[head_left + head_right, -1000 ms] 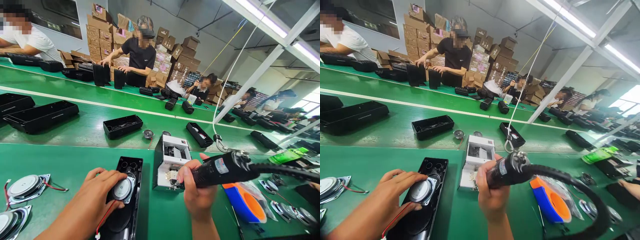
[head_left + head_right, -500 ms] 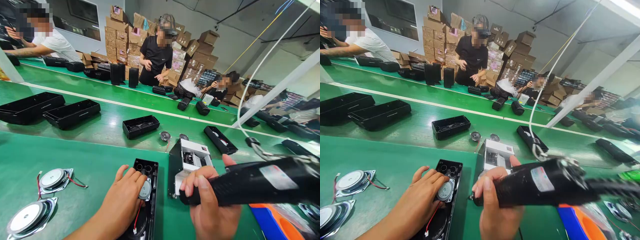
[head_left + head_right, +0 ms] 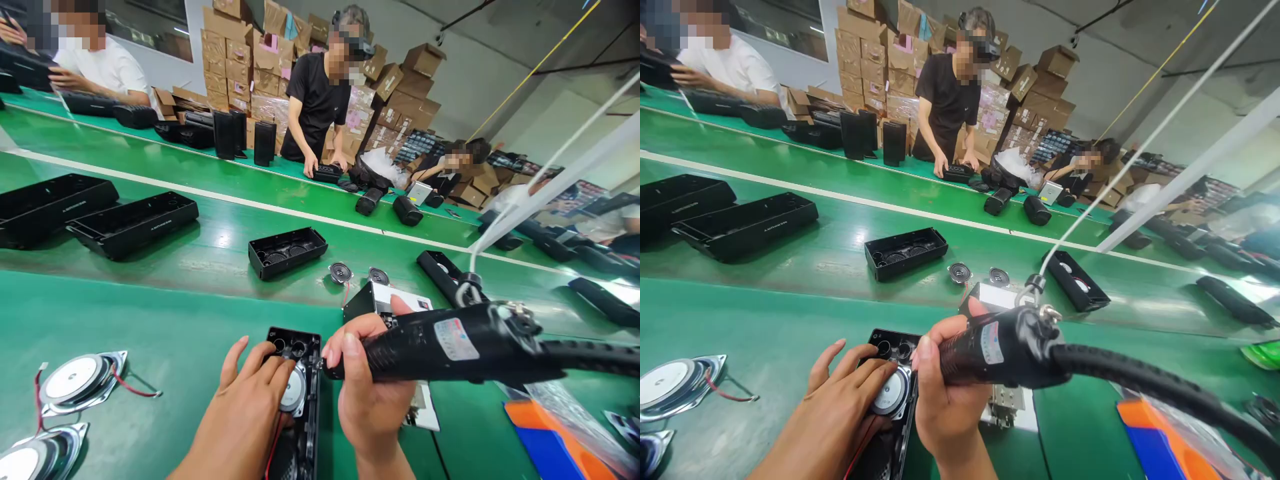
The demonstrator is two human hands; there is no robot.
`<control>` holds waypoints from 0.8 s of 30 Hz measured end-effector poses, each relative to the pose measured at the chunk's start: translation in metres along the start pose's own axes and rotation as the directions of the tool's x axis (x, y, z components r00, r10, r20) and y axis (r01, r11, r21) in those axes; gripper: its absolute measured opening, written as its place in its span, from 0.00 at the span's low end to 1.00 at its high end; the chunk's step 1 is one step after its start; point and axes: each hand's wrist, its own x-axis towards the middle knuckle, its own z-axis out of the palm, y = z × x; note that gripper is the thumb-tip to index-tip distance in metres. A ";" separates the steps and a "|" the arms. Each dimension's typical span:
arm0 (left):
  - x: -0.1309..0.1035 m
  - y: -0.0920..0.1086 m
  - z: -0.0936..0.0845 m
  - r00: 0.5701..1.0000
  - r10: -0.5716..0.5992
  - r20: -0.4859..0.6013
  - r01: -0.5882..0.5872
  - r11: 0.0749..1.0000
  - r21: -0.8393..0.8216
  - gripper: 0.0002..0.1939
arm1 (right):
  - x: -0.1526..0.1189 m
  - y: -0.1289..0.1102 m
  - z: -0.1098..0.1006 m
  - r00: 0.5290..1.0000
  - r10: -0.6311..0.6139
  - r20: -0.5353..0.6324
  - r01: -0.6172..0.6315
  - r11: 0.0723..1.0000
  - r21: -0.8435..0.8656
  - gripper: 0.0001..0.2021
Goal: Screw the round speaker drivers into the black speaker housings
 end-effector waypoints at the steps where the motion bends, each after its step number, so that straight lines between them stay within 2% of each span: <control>1: -0.001 -0.001 0.003 1.000 0.003 -0.010 -0.003 1.000 0.002 0.33 | -0.001 0.002 0.000 1.000 0.008 -0.002 -0.008 1.000 -0.001 0.28; 5: -0.001 -0.001 0.007 0.999 0.003 -0.046 -0.002 1.000 0.028 0.29 | -0.003 0.009 0.000 0.999 0.046 0.010 -0.046 0.999 -0.002 0.30; 11: 0.000 0.004 -0.004 0.998 -0.025 0.060 0.023 0.999 0.032 0.32 | -0.007 0.017 -0.002 0.997 0.063 0.039 -0.060 0.996 -0.071 0.26; 24: 0.002 0.003 -0.007 0.996 -0.024 0.091 0.027 0.999 -0.024 0.34 | -0.007 0.021 -0.001 0.995 0.087 0.057 -0.086 0.996 -0.026 0.23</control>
